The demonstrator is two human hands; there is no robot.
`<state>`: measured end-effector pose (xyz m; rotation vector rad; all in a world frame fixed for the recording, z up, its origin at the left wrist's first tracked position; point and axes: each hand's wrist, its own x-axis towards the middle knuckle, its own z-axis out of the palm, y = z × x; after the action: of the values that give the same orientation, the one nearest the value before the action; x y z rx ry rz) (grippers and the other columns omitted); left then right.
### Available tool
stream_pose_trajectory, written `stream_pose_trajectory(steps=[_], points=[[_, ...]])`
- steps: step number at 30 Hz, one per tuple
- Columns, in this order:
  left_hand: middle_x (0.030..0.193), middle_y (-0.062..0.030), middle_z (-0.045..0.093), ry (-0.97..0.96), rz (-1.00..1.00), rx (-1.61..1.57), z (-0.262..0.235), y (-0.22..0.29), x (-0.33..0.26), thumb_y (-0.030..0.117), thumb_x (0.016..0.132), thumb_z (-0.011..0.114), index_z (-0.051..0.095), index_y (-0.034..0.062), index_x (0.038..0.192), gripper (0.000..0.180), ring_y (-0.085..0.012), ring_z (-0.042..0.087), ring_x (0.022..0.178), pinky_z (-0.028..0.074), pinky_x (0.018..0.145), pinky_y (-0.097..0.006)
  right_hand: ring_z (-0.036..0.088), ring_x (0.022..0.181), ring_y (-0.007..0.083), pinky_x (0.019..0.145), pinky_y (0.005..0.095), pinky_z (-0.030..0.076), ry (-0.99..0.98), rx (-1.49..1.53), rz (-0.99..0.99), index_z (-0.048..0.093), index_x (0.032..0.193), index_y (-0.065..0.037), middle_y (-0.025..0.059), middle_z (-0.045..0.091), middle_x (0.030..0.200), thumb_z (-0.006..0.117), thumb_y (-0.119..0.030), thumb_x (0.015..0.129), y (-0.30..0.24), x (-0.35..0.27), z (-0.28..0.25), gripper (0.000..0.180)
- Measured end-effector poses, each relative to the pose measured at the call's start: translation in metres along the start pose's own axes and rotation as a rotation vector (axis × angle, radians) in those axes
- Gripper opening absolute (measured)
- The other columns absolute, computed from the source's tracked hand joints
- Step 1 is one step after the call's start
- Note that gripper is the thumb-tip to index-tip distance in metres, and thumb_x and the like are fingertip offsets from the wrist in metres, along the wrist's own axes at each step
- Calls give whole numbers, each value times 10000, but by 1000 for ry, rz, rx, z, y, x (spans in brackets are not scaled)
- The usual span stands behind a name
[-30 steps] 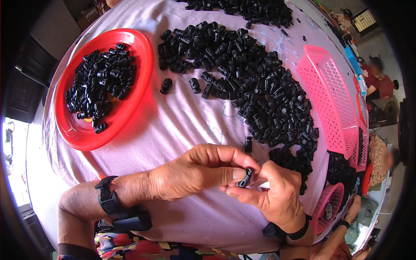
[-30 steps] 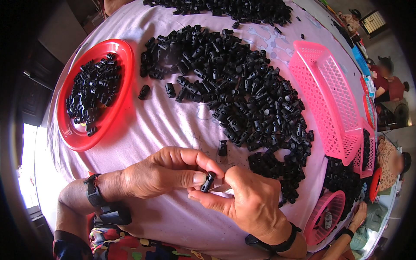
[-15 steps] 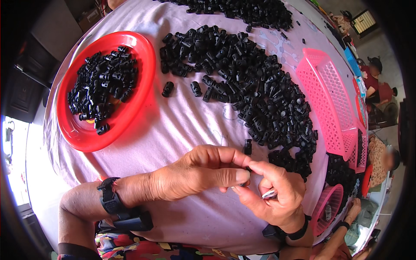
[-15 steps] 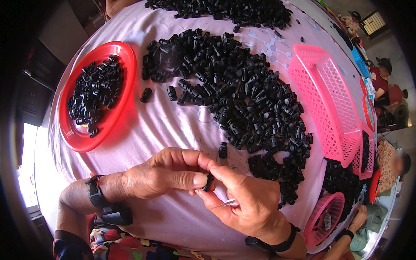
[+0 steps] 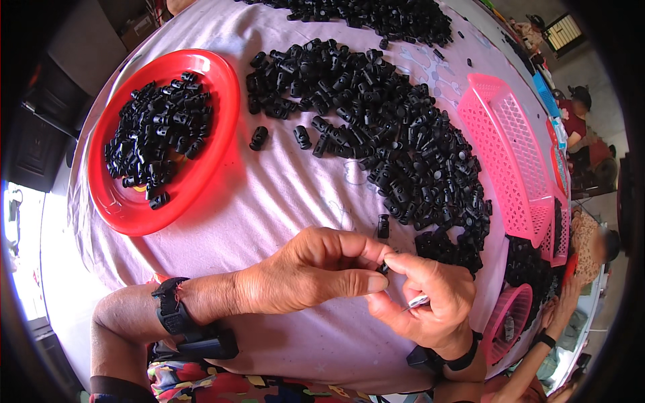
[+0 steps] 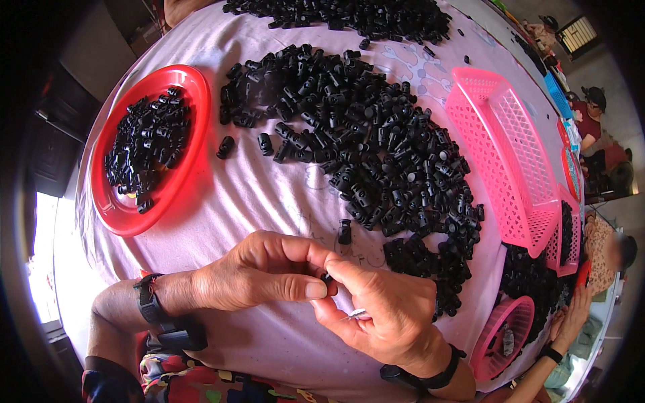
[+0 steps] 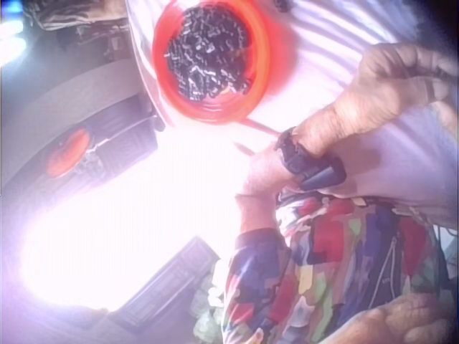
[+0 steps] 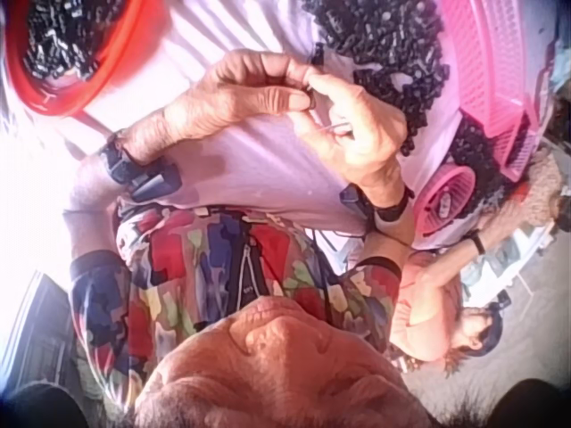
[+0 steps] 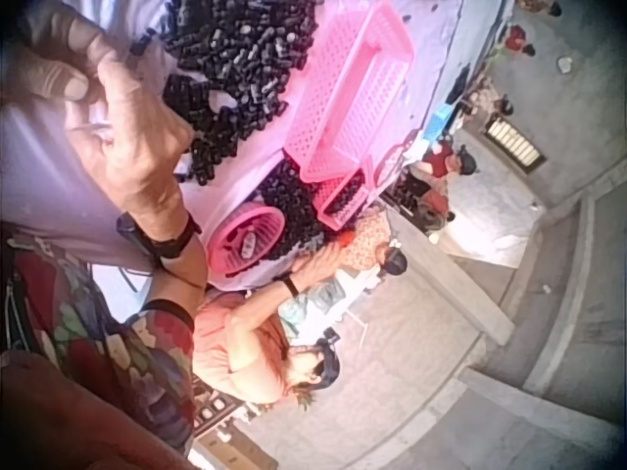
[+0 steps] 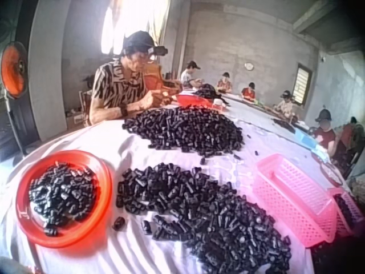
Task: Assembling small black plastic toggles or cord locks at a group work table.
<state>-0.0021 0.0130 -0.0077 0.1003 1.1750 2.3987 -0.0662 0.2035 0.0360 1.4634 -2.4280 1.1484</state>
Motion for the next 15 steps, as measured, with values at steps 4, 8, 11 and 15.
stream_pose_trajectory(steps=[4,8,11,15], points=[[1140,-17,606,-53,33,0,-1,1,-1,38,937,579,550,1,1251,318,-63,524,1058,430,937,-239,451,425,69,417,228,372,11,-2,-13,659,992,-28,-31,490,535,819,-159,636,0,-1,1,412],[1177,-22,588,-81,2,-15,-3,0,0,21,937,565,526,2,1286,352,-73,514,1090,411,966,-246,450,425,66,416,228,370,0,-4,-10,656,993,-25,-40,470,529,819,-162,642,0,0,-1,411],[1192,-20,580,-89,7,-25,-1,3,-2,25,941,558,516,7,1302,364,-73,518,1074,407,964,-247,445,423,60,413,225,369,7,2,-26,656,1006,-24,-45,462,528,814,-151,649,0,1,-1,411],[1167,-6,594,-60,-12,-86,-2,3,-2,52,947,559,523,18,1302,358,-58,525,1032,422,919,-230,443,420,53,412,217,366,-3,7,-1,656,1019,-23,-48,448,523,809,-136,654,0,0,0,412]])
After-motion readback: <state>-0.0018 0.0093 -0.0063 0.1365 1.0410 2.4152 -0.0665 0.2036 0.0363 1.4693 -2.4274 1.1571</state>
